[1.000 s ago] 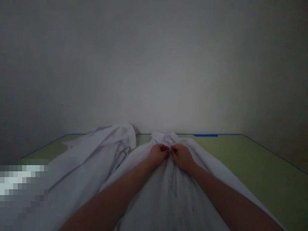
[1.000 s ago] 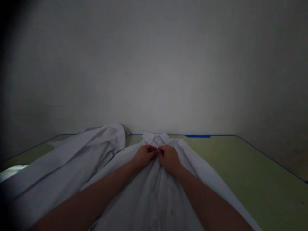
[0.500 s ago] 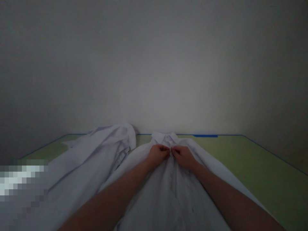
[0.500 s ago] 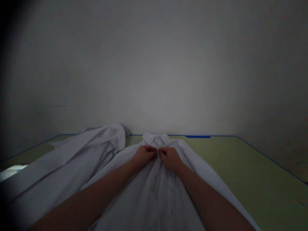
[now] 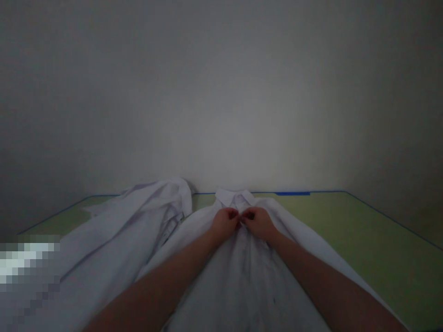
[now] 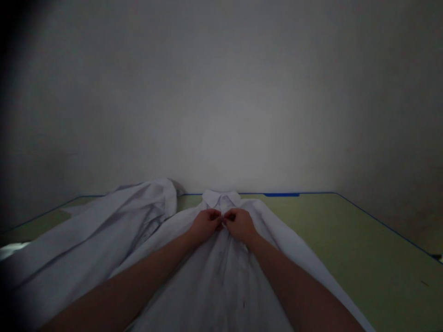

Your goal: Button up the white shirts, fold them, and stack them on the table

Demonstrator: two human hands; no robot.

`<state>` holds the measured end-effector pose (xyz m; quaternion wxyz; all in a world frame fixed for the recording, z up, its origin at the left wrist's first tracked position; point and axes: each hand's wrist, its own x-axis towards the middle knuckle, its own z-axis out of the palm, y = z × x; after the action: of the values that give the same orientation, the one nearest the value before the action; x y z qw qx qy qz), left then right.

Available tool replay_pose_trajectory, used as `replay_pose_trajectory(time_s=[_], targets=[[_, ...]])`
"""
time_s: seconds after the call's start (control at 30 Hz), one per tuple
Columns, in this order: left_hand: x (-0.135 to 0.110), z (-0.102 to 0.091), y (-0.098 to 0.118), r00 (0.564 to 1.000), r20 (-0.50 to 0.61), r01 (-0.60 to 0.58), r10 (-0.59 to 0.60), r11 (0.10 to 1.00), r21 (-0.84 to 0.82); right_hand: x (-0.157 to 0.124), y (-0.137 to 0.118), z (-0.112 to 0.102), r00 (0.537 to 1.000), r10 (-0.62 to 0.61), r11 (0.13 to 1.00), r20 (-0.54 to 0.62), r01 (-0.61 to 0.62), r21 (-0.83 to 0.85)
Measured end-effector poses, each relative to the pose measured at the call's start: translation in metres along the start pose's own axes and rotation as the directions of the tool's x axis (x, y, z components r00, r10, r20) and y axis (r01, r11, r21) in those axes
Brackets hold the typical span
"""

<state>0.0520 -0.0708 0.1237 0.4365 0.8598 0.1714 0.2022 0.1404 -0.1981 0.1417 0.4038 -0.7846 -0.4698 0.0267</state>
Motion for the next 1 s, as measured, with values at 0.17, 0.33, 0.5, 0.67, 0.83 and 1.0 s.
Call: replay_pose_trajectory(time_s=[0.17, 0.33, 0.5, 0.67, 0.83, 1.0], targets=[[-0.004, 0.0, 0.003, 0.999, 0.019, -0.041, 0.04, 0.998, 0.055, 0.0, 0.0, 0.001, 0.996, 0.089, 0.994, -0.021, -0.09, -0.056], [-0.007, -0.002, 0.005, 0.998, -0.004, -0.054, 0.055, 0.992, 0.117, 0.002, 0.001, 0.002, 0.984, 0.175, 0.985, 0.04, -0.175, -0.001], [-0.011, -0.001, 0.007, 0.994, -0.068, -0.068, 0.081, 0.981, 0.18, 0.003, 0.005, -0.004, 0.972, 0.168, 0.982, 0.167, -0.18, 0.063], [-0.011, 0.0, 0.007, 0.995, -0.067, -0.055, 0.077, 0.958, 0.281, 0.001, 0.004, -0.033, 0.941, 0.097, 0.995, 0.323, -0.094, -0.027], [-0.005, -0.004, 0.013, 0.997, -0.015, -0.066, 0.079, 0.907, 0.416, -0.013, -0.013, -0.059, 0.911, 0.133, 0.874, 0.391, 0.078, -0.479], [-0.01, -0.018, 0.035, 0.994, 0.082, -0.108, 0.078, 0.865, 0.489, -0.048, -0.038, -0.057, 0.911, 0.171, 0.812, 0.375, 0.085, -0.577]])
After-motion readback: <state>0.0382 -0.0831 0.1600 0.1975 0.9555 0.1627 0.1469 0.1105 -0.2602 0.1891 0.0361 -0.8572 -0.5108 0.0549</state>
